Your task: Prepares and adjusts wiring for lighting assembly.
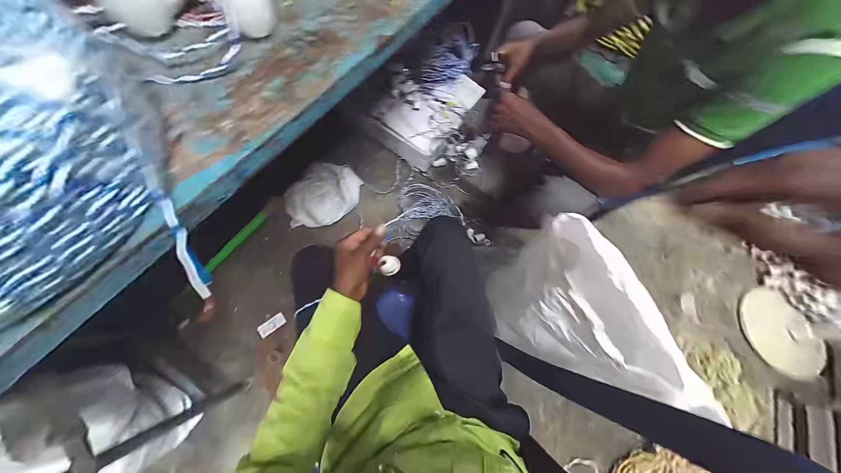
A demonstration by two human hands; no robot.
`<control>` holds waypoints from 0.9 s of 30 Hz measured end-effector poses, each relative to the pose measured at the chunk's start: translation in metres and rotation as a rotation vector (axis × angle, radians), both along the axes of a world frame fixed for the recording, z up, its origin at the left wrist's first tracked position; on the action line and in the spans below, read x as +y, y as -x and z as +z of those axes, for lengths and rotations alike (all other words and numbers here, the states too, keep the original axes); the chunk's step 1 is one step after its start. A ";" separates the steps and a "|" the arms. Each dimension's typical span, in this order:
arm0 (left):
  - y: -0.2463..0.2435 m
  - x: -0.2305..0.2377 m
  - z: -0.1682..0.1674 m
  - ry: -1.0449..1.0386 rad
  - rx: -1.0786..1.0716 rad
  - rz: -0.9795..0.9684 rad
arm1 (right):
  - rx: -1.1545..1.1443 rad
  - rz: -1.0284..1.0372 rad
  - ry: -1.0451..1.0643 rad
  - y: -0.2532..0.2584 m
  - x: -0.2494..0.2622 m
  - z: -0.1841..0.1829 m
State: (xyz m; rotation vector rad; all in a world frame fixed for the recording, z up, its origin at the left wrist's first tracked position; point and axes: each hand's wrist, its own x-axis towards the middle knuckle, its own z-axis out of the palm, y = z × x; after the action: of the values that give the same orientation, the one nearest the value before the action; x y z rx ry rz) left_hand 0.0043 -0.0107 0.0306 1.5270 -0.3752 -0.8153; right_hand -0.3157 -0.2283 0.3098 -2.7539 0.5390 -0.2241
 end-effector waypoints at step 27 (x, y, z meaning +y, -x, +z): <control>0.035 0.116 0.048 0.079 -0.225 -0.056 | -0.235 0.618 -0.730 -0.207 0.048 -0.170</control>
State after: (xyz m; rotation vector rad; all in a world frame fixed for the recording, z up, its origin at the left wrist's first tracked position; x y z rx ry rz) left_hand -0.0308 0.1054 0.0788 1.5436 -0.6116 -0.6647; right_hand -0.1090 -0.1803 0.1396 -2.0107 -0.2646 -0.1521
